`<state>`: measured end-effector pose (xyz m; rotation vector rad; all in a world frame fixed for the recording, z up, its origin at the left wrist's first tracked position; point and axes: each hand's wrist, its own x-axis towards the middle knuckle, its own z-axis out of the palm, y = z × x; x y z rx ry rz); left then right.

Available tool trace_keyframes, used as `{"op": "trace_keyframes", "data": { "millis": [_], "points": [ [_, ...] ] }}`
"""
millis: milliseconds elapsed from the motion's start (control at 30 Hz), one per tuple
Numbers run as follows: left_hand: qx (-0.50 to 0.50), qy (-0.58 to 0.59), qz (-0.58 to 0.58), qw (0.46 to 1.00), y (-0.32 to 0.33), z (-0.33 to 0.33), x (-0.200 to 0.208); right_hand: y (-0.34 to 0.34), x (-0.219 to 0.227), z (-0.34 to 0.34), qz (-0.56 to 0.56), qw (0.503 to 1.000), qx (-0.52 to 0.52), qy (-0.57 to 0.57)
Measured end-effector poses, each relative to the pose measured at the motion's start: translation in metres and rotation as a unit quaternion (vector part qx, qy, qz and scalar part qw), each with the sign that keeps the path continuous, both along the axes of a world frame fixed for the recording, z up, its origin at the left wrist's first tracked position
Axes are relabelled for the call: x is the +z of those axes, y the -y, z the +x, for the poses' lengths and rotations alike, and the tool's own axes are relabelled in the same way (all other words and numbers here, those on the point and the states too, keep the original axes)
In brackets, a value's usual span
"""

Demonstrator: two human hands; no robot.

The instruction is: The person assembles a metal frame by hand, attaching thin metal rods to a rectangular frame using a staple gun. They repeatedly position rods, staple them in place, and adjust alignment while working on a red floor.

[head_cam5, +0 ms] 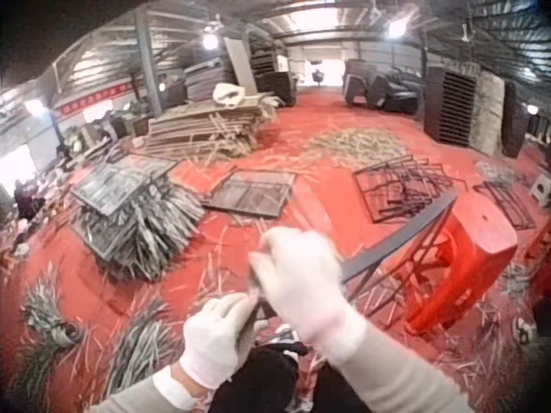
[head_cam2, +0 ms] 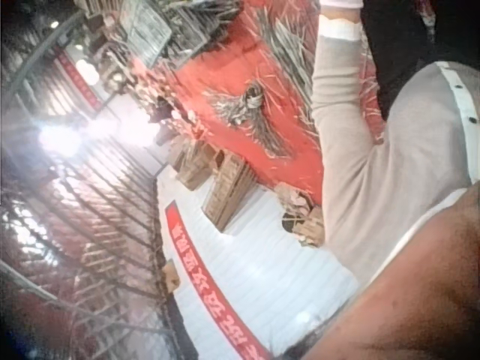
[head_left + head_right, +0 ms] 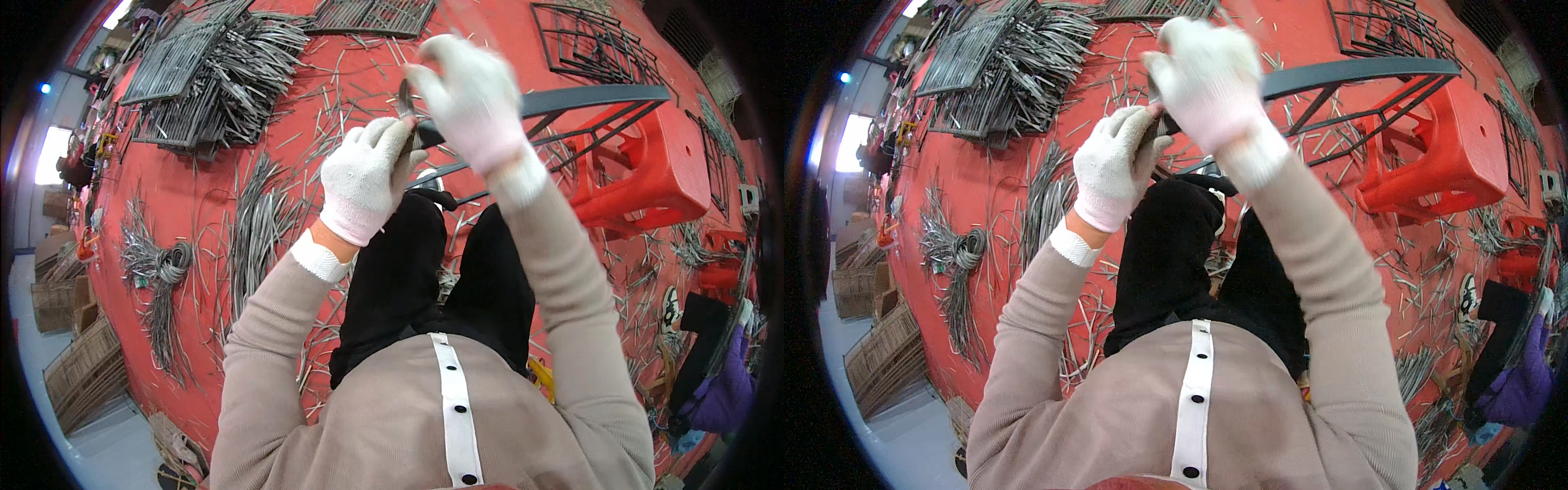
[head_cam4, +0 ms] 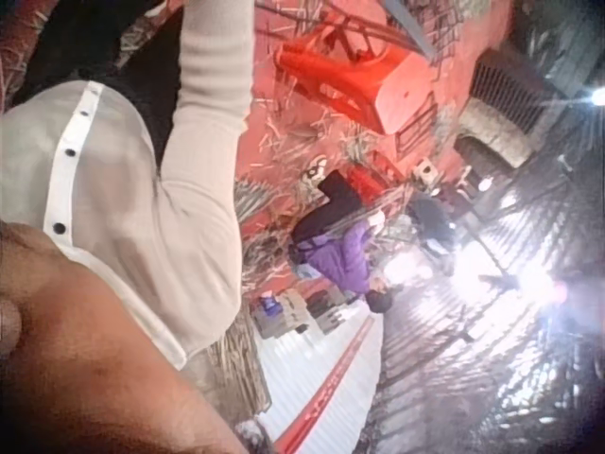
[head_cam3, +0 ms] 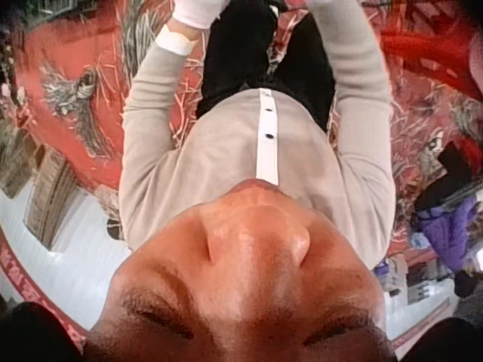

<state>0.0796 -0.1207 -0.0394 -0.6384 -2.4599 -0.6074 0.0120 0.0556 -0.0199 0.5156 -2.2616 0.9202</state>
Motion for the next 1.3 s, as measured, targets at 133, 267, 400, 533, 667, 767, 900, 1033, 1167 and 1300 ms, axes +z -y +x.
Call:
{"op": "trace_keyframes", "data": {
  "millis": [133, 267, 400, 533, 667, 767, 900, 1033, 1167, 1300],
  "points": [
    [-0.016, 0.061, 0.025, 0.998, 0.002, -0.009, 0.008, -0.01, -0.017, 0.104, -0.143, 0.974, 0.15, -0.089],
    [-0.04, 0.13, 0.052, 0.989, 0.007, -0.014, 0.009, 0.022, -0.074, 0.073, -0.1, 0.993, -0.014, 0.067],
    [-0.043, 0.126, 0.055, 0.99, 0.033, -0.012, 0.01, 0.031, -0.104, 0.04, -0.073, 0.995, 0.06, 0.021],
    [-0.07, 0.083, 0.042, 0.993, 0.049, -0.018, 0.007, 0.025, -0.101, 0.114, -0.165, 0.961, 0.116, 0.189],
    [-0.128, 0.109, 0.058, 0.984, 0.035, -0.028, 0.004, 0.019, -0.102, 0.141, -0.383, 0.842, 0.154, 0.348],
    [-0.098, 0.157, 0.062, 0.981, 0.029, -0.024, 0.006, 0.019, -0.109, 0.083, -0.314, 0.919, 0.103, 0.216],
    [-0.093, 0.136, 0.047, 0.985, 0.031, -0.017, 0.009, 0.026, -0.098, 0.04, -0.347, 0.835, 0.244, 0.351],
    [-0.113, 0.117, 0.015, 0.987, 0.037, -0.02, 0.007, 0.015, -0.037, 0.102, -0.325, 0.825, 0.202, 0.416],
    [-0.124, 0.15, 0.133, 0.972, 0.036, -0.016, 0.007, 0.005, 0.032, 0.094, -0.406, 0.823, 0.237, 0.319],
    [-0.109, -0.052, 0.013, 0.993, 0.026, -0.009, 0.006, 0.014, 0.039, 0.0, -0.33, 0.783, 0.203, 0.488]
  ]
}}
